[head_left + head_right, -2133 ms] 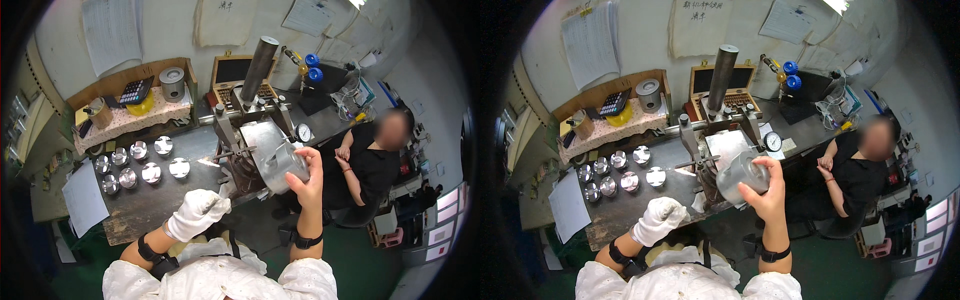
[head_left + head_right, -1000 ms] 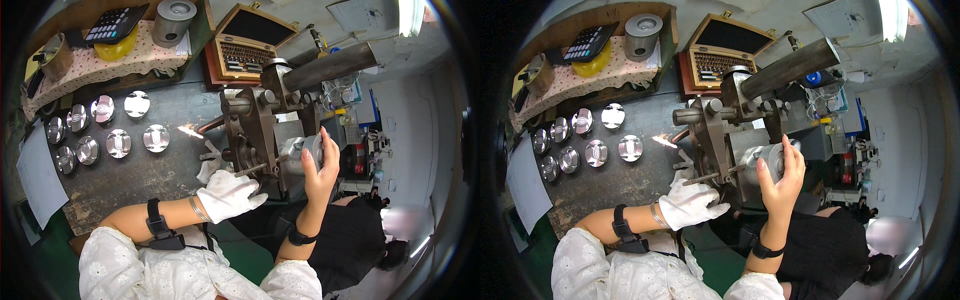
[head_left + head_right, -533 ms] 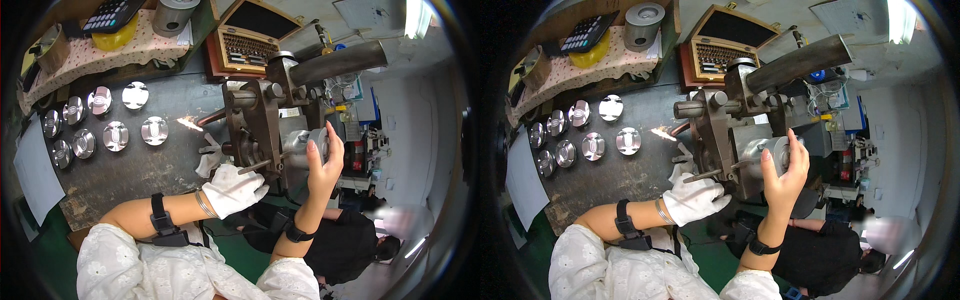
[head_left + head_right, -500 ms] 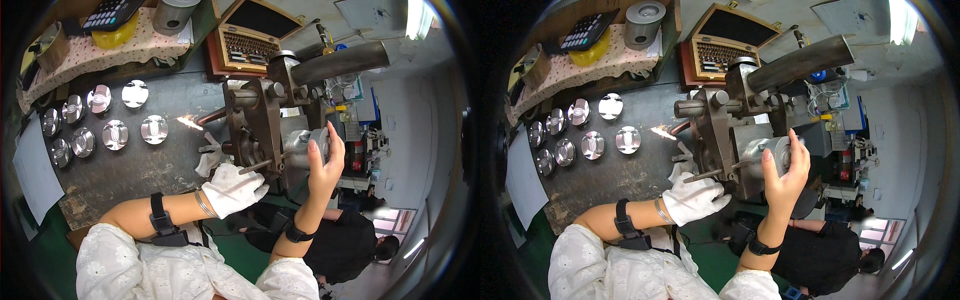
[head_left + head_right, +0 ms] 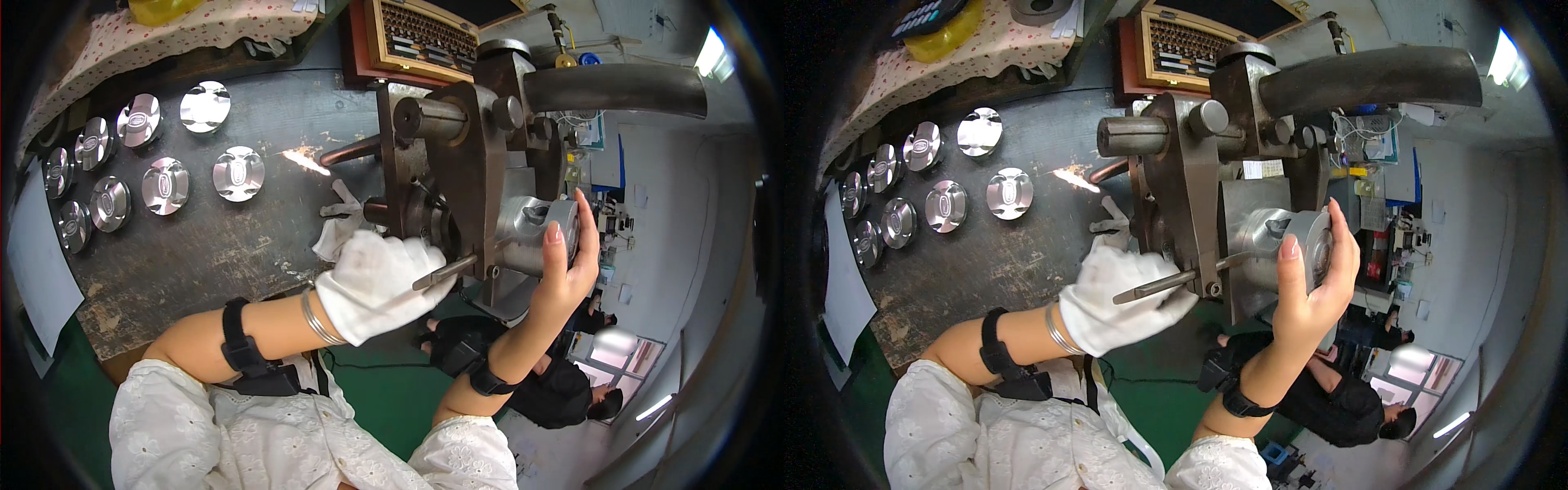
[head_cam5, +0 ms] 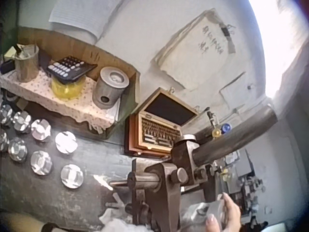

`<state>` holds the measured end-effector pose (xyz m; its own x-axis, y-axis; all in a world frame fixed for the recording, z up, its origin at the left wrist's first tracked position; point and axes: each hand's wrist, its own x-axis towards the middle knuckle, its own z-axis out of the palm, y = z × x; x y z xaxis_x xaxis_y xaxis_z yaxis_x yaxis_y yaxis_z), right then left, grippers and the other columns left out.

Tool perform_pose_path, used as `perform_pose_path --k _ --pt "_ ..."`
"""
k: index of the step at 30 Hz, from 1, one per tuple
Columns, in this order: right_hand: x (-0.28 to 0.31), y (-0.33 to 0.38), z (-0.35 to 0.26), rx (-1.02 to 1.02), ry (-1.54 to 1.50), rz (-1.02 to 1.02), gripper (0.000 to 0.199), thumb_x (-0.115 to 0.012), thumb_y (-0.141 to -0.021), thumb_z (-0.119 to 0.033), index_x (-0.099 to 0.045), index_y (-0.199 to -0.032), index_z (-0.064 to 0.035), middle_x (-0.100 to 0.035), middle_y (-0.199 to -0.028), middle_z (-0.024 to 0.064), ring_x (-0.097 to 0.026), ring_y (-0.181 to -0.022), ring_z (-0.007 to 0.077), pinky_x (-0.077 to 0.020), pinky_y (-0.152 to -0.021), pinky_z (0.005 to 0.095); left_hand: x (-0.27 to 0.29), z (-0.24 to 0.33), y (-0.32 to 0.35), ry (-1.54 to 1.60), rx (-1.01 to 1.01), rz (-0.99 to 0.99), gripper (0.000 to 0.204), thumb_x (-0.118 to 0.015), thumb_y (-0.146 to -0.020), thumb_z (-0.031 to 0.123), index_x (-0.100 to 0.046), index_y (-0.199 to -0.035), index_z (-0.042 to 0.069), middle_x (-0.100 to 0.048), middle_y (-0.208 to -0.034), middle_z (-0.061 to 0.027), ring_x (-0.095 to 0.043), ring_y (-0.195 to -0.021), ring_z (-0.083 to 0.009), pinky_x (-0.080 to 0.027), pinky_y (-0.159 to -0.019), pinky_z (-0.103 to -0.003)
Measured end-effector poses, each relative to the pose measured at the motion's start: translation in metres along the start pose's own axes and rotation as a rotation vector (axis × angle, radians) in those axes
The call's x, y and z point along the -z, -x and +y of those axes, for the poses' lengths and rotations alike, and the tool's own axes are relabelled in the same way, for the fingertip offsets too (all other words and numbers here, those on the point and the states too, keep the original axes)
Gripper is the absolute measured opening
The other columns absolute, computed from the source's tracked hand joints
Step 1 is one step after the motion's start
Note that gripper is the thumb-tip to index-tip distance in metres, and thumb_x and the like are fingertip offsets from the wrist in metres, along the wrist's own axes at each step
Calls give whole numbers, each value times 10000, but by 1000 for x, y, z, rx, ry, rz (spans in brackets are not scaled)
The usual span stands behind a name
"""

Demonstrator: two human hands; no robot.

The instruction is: Inspecting and measuring metal pistons and components using a dial gauge measurement jig.

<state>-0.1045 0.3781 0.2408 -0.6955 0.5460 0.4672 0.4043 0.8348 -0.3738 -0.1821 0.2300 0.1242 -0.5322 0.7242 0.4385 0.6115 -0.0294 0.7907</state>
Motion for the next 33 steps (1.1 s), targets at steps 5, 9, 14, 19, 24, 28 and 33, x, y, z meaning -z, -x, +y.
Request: perform_pose_path --k 5,9,14,19,24,28,33 --pt "-1 0 -4 21 12 6 515 -663 -776 -240 -549 -1208 16 -561 -1108 142 -527 -1013 227 -375 -932 337 11 -17 -15 49 73 366 163 -673 -756 114 -568 -831 15 -567 -712 -120 -564 -499 -295 -458 -465 -395" --pt "0 1 -3 -14 6 -10 505 -658 -779 -223 -547 -1211 14 -559 -1102 134 -526 -1007 217 -375 -930 332 16 -28 -29 -115 99 255 187 -654 -745 137 -575 -833 -8 -571 -877 -165 -594 -683 -312 -485 -580 -391" --pt "-2 1 -5 13 11 -11 494 -649 -788 -209 -542 -1218 9 -553 -1088 120 -524 -993 205 -377 -925 325 16 -36 -31 -271 73 107 190 -651 -735 185 -591 -789 12 -563 -843 -147 -592 -757 -306 -487 -636 -394" --pt "-1 2 -5 12 22 -4 485 -647 -796 -211 -543 -1217 6 -548 -1096 119 -521 -997 205 -374 -925 325 18 -35 -31 -285 18 79 165 -653 -740 183 -595 -781 34 -565 -798 -118 -594 -704 -278 -487 -603 -380" --pt "-1 2 -3 13 27 0 485 -649 -797 -215 -544 -1218 3 -546 -1090 122 -518 -1002 208 -374 -926 326 14 -41 -25 -226 -117 142 141 -650 -765 193 -591 -760 64 -563 -725 -99 -594 -612 -271 -485 -544 -375" --pt "-2 3 -1 16 10 3 492 -655 -798 -228 -544 -1219 2 -545 -1086 125 -518 -1003 210 -374 -925 327 8 -29 -13 -283 -6 116 246 -542 -884 273 -542 -714 94 -521 -576 -47 -544 -423 -221 -455 -425 -340" --pt "-2 2 -1 24 20 14 496 -657 -800 -230 -541 -1218 9 -545 -1085 124 -519 -999 211 -373 -924 324 0 -15 3 -270 25 85 173 -641 -809 212 -571 -692 104 -535 -576 -51 -558 -475 -234 -465 -440 -333"
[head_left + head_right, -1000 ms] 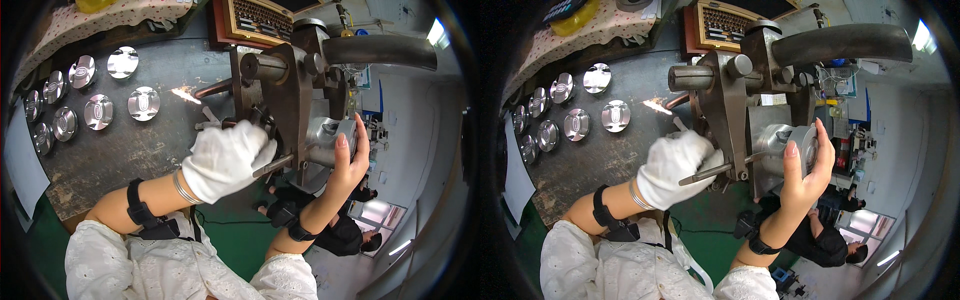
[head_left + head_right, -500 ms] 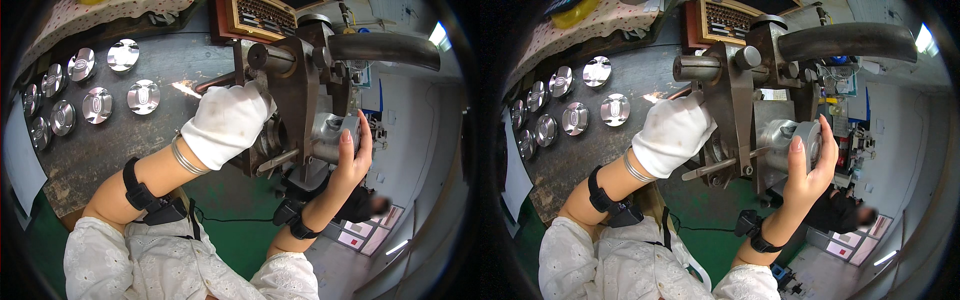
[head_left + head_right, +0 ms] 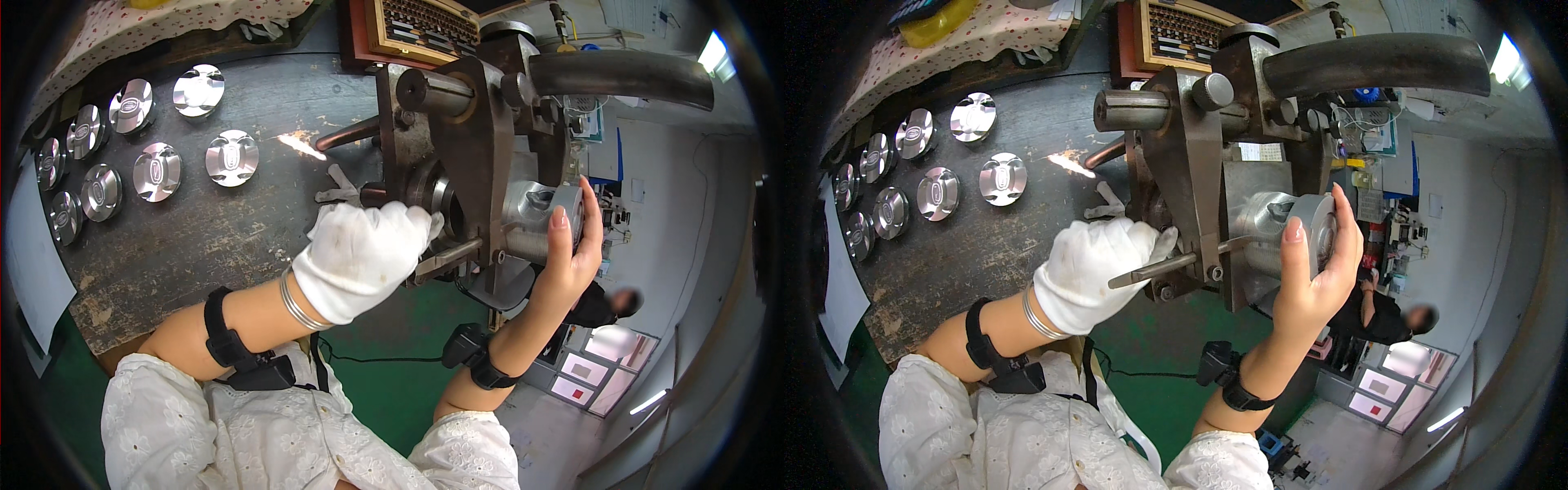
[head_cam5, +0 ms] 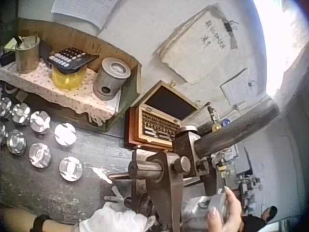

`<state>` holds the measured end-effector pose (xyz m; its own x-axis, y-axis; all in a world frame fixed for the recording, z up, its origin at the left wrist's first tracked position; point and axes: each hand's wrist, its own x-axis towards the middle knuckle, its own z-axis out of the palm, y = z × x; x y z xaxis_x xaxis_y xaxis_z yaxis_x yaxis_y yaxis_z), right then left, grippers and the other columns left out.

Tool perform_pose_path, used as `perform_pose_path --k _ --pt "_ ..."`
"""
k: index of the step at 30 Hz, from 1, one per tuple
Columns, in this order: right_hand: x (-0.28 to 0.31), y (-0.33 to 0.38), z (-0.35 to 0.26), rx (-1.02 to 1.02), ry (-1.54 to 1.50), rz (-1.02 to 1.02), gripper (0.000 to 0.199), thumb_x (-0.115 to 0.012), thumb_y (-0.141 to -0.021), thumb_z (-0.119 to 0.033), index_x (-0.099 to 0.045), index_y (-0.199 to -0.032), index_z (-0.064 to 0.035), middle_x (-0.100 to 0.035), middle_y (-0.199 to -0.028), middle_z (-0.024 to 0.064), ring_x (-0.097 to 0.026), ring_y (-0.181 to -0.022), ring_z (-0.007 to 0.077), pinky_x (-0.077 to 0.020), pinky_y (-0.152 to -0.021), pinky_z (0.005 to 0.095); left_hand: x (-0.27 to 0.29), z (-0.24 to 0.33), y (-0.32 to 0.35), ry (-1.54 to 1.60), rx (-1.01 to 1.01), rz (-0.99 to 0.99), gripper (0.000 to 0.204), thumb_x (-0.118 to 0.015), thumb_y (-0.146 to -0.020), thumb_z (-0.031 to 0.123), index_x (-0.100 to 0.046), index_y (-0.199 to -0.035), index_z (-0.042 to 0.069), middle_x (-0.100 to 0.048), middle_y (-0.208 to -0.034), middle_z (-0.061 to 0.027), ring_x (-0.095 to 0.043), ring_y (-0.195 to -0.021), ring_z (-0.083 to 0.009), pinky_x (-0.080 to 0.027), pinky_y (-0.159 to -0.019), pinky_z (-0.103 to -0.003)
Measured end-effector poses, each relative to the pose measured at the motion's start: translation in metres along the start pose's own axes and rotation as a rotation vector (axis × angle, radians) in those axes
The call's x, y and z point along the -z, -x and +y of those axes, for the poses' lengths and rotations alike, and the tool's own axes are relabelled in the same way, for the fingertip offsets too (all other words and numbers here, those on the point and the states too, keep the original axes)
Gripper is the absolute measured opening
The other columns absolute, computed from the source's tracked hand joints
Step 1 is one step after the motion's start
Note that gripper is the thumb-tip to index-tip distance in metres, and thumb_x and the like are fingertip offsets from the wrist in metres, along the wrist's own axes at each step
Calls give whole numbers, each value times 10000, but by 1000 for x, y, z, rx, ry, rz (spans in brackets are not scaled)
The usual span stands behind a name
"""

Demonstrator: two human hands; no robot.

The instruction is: Inspecting and measuring metal pistons and components using a dial gauge measurement jig.

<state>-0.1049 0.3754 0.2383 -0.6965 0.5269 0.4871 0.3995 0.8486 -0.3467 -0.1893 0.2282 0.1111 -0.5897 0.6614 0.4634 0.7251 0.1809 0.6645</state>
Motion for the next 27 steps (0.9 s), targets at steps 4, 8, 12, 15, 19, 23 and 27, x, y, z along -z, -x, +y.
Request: perform_pose_path --k 4,8,12,15,19,23,27 --pt "0 -1 1 1 0 -6 496 -661 -800 -225 -540 -1218 12 -545 -1087 125 -517 -1003 211 -373 -925 323 -8 5 13 135 -95 101 72 -610 -781 146 -594 -746 85 -514 -608 -41 -536 -463 -192 -451 -438 -310" --pt "0 -1 4 15 0 -12 501 -670 -797 -228 -541 -1218 11 -543 -1091 126 -513 -1010 211 -373 -927 324 -15 13 25 138 -170 101 120 -582 -734 133 -606 -823 56 -496 -662 -59 -503 -424 -176 -427 -390 -291" --pt "1 1 3 -30 -20 -18 502 -673 -800 -234 -541 -1218 10 -544 -1093 128 -517 -1008 213 -373 -929 324 -20 33 30 185 -81 87 120 -576 -739 121 -595 -840 60 -553 -705 -81 -507 -400 -169 -417 -374 -295" --pt "0 0 2 -19 -19 -18 501 -673 -803 -240 -542 -1217 9 -546 -1095 130 -520 -1009 214 -378 -925 325 -14 45 33 121 -45 -120 96 -560 -825 111 -609 -881 50 -608 -710 -22 -622 -605 -147 -488 -479 -278" --pt "-1 0 3 8 -9 -3 499 -674 -804 -244 -543 -1215 7 -549 -1092 132 -524 -1008 216 -384 -918 326 -10 46 33 113 -59 -18 114 -606 -804 175 -607 -854 73 -572 -649 -2 -581 -512 -121 -433 -425 -269" --pt "1 1 5 10 5 -12 495 -670 -802 -235 -542 -1214 9 -547 -1090 129 -525 -1003 213 -385 -915 322 17 49 26 105 -42 -80 146 -653 -773 226 -609 -847 108 -501 -584 29 -532 -428 -113 -363 -385 -263" --pt "-1 0 3 15 0 -22 494 -664 -801 -224 -539 -1216 12 -545 -1094 124 -522 -1003 209 -382 -917 319 35 53 17 91 -223 -92 344 -531 -770 195 -596 -1097 113 -413 -621 22 -502 -448 -93 -365 -391 -274"
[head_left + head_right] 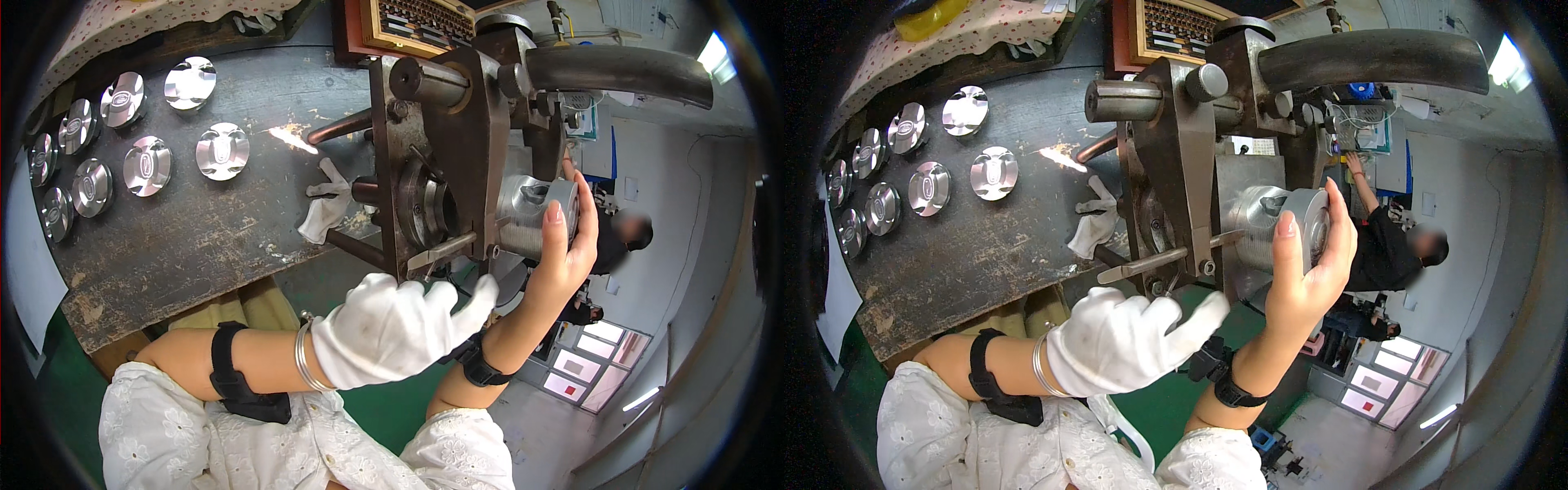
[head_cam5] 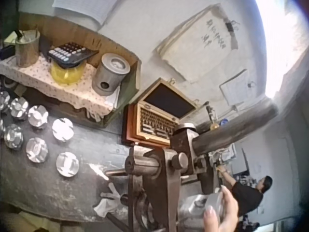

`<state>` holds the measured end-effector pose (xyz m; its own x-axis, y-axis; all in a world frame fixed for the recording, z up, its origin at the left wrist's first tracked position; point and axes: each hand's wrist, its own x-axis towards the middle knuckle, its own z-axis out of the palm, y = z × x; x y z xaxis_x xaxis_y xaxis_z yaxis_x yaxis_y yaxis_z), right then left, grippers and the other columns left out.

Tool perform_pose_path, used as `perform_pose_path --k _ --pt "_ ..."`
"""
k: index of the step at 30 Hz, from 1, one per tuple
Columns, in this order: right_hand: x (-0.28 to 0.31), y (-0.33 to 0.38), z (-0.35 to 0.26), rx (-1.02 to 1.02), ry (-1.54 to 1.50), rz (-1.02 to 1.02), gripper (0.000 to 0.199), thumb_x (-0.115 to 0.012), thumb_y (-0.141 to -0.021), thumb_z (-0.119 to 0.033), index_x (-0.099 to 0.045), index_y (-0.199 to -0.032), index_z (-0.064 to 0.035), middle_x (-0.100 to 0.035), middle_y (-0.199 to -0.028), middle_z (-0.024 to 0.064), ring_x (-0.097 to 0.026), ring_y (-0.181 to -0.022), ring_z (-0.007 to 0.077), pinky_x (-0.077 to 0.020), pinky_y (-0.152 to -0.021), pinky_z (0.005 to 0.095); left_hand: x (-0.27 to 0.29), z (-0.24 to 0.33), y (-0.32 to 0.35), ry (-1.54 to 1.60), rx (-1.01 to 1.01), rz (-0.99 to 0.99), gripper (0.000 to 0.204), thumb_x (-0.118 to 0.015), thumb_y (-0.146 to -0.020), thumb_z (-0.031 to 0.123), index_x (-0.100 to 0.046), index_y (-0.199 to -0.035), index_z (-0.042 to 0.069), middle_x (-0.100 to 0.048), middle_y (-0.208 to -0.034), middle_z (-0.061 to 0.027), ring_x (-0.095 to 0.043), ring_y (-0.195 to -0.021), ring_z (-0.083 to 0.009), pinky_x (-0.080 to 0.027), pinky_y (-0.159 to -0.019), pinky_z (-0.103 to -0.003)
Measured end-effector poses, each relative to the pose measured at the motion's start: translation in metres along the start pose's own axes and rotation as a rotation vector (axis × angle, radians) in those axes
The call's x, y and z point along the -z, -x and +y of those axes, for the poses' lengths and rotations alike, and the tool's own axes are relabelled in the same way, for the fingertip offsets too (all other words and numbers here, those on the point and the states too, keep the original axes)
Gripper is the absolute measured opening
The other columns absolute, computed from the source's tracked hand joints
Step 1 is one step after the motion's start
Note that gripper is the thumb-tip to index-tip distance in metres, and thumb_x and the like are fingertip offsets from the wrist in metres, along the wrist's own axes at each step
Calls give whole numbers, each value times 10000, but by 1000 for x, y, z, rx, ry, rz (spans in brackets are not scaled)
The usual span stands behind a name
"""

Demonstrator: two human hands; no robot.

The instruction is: Inspecting and measuring metal pistons and components using a dial gauge measurement jig.

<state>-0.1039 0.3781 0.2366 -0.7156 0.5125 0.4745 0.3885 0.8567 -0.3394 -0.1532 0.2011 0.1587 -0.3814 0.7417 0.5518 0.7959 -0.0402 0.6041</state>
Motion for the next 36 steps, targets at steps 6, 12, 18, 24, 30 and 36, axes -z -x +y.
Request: perform_pose_path --k 6,12,18,24,30,36 --pt "0 2 -4 -32 -4 17 485 -648 -809 -212 -534 -1222 16 -543 -1106 116 -521 -1010 204 -373 -931 319 -18 -8 -6 113 14 -121 469 -509 -821 205 -504 -1282 119 -530 -525 -31 -547 -412 -163 -424 -367 -312" --pt "3 0 -6 -86 -20 -30 509 -636 -797 -218 -529 -1231 26 -542 -1154 121 -521 -1038 196 -371 -946 319 -25 -8 -4 164 59 -42 472 -512 -822 201 -500 -1288 131 -535 -540 -21 -548 -412 -165 -421 -360 -314" --pt "2 2 2 -8 -120 -10 537 -645 -763 -214 -537 -1233 22 -558 -1140 123 -531 -1026 197 -383 -935 320 -18 -9 -5 246 43 -174 503 -447 -846 128 -458 -1349 113 -457 -521 -44 -513 -444 -165 -435 -421 -297" --pt "3 1 2 -11 -69 -33 651 -583 -742 -359 -528 -1237 62 -552 -1205 171 -477 -1152 226 -287 -1021 328 -19 -10 -3 175 32 -151 507 -442 -847 135 -463 -1353 138 -455 -517 -29 -497 -433 -149 -425 -412 -294" --pt "1 0 2 10 -82 -18 634 -583 -738 -350 -541 -1226 53 -557 -1199 175 -483 -1144 234 -286 -1030 342 -20 -10 -3 129 31 -117 500 -454 -839 147 -490 -1337 170 -440 -513 -11 -481 -429 -135 -409 -402 -285" --pt "4 1 -3 -43 -91 -8 543 -646 -769 -232 -532 -1231 30 -564 -1125 128 -534 -996 184 -389 -921 309 -21 -9 -2 149 28 -102 486 -463 -835 137 -512 -1318 157 -444 -537 -12 -477 -432 -133 -405 -401 -284"
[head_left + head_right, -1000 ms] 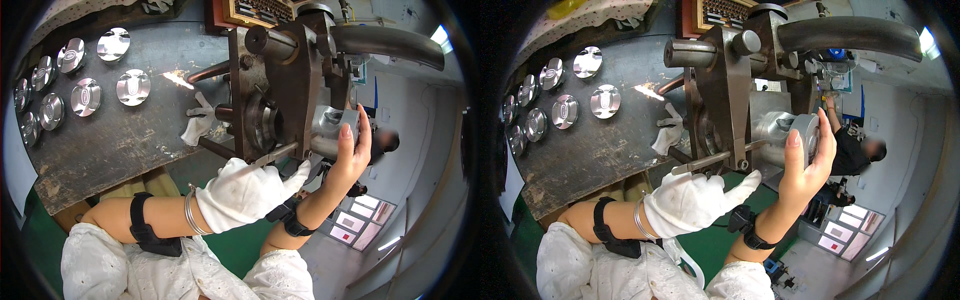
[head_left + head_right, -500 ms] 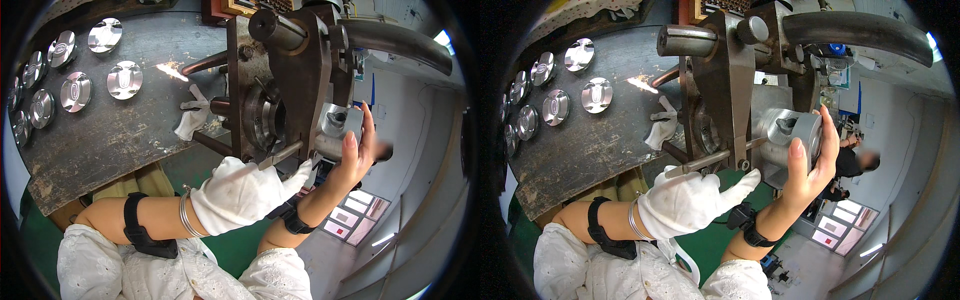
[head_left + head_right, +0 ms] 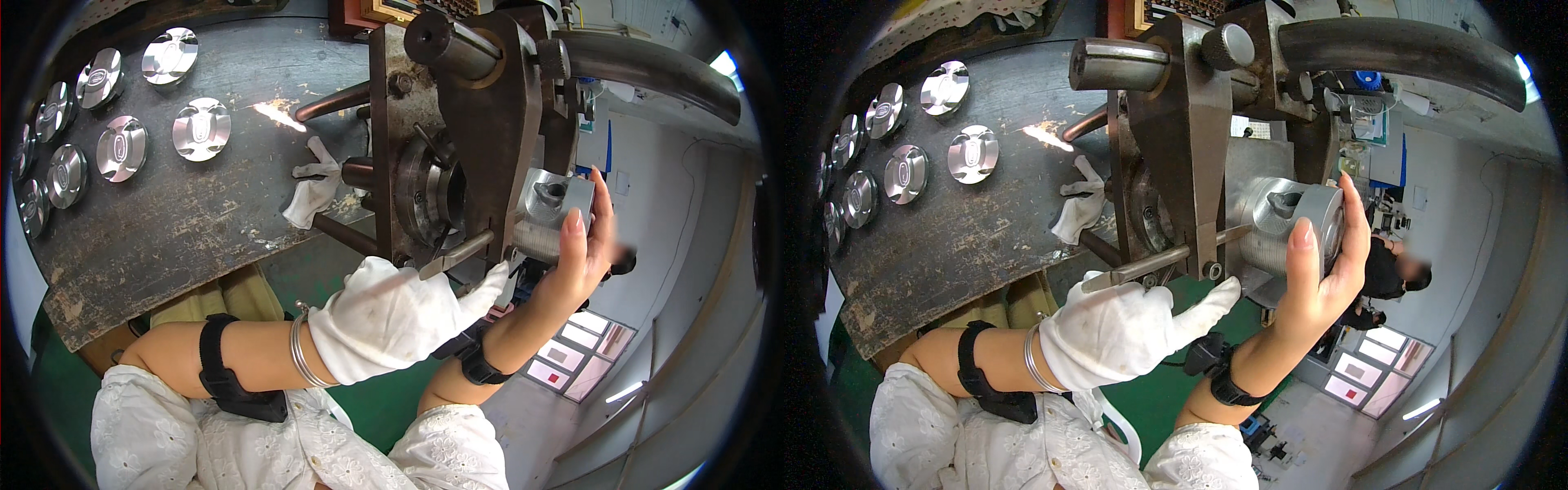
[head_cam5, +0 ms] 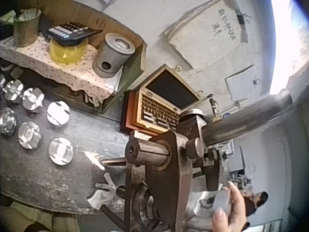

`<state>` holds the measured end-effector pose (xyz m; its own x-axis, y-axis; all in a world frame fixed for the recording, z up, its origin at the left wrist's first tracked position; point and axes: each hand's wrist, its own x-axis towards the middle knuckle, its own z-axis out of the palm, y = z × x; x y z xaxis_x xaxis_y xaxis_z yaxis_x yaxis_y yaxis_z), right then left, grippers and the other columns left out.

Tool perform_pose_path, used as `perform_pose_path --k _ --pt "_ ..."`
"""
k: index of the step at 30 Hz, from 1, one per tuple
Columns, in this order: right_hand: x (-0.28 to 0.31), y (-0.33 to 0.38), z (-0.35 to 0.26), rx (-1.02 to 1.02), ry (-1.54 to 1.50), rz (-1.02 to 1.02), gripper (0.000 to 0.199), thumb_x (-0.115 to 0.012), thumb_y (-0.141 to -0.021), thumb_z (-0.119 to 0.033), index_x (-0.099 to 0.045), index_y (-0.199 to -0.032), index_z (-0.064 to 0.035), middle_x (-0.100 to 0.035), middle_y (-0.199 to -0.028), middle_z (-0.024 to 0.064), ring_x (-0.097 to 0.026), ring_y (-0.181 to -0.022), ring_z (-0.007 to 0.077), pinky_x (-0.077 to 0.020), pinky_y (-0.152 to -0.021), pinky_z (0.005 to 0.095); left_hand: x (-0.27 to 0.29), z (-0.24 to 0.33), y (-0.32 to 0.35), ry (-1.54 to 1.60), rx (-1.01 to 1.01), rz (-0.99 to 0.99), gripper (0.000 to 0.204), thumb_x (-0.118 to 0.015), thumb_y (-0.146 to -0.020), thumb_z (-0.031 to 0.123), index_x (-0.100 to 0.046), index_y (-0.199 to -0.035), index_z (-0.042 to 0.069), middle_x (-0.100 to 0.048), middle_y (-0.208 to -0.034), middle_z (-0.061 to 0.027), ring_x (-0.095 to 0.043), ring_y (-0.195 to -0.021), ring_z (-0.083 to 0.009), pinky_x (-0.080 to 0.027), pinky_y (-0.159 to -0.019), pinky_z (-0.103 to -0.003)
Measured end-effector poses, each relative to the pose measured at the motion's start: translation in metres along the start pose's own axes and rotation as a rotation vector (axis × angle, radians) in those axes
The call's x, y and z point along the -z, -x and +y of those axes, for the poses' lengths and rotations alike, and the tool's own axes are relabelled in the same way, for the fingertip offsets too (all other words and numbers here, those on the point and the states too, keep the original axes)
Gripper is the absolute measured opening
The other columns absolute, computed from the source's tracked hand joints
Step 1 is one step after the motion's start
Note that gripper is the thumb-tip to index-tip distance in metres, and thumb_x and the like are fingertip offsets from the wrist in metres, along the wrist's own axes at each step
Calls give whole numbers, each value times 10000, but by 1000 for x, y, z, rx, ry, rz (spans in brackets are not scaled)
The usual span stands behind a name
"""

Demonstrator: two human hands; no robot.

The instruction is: Inspecting and measuring metal pistons and components using a dial gauge measurement jig.

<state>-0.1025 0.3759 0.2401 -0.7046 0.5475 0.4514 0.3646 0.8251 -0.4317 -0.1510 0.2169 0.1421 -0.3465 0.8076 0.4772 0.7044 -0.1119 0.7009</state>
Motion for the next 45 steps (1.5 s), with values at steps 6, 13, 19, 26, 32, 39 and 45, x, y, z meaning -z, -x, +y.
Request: perform_pose_path --k 6,13,19,26,32,39,45 --pt "-7 3 -8 -97 1 62 454 -637 -827 -186 -541 -1216 26 -562 -1113 116 -536 -958 165 -402 -888 287 -1 0 0 -1 0 -9 506 -458 -838 121 -476 -1344 139 -435 -536 -18 -475 -431 -127 -419 -406 -266" --pt "-14 0 -11 -139 49 125 452 -655 -835 -234 -554 -1175 46 -567 -1100 131 -541 -946 178 -408 -875 287 -2 1 2 -22 -6 -42 518 -459 -838 141 -456 -1357 160 -443 -536 -10 -474 -394 -120 -401 -358 -270" --pt "-14 0 -17 -170 199 102 526 -626 -864 -358 -545 -1169 62 -554 -1080 184 -539 -989 253 -394 -906 323 5 7 2 -104 22 -50 535 -468 -829 167 -448 -1362 203 -461 -544 -9 -511 -407 -131 -395 -357 -274" --pt "4 1 -2 -40 97 4 561 -600 -884 -362 -498 -1247 53 -487 -1203 187 -467 -1127 283 -334 -991 359 3 12 0 -167 35 -43 583 -545 -791 224 -436 -1363 210 -485 -556 -4 -516 -410 -138 -404 -377 -312" --pt "18 6 5 -34 94 50 639 -786 -693 -344 -571 -1174 17 -554 -1122 158 -519 -1075 290 -390 -942 376 13 14 -7 -296 -30 -130 580 -523 -793 198 -428 -1362 147 -521 -559 -20 -546 -426 -142 -412 -390 -310" --pt "23 -6 31 247 -164 -99 674 -765 -691 -301 -526 -1241 5 -517 -1279 175 -456 -1181 315 -311 -1014 400 27 32 -20 -442 -60 -31 387 -659 -770 189 -615 -1154 160 -446 -470 15 -477 -354 -146 -392 -376 -291" --pt "37 -16 64 397 -455 -132 604 -700 -738 -239 -518 -1267 -11 -475 -1333 157 -412 -1197 327 -277 -1032 403 66 73 -74 -156 -97 -219 232 -699 -721 93 -634 -936 38 -514 -490 -18 -493 -369 -164 -375 -368 -265"
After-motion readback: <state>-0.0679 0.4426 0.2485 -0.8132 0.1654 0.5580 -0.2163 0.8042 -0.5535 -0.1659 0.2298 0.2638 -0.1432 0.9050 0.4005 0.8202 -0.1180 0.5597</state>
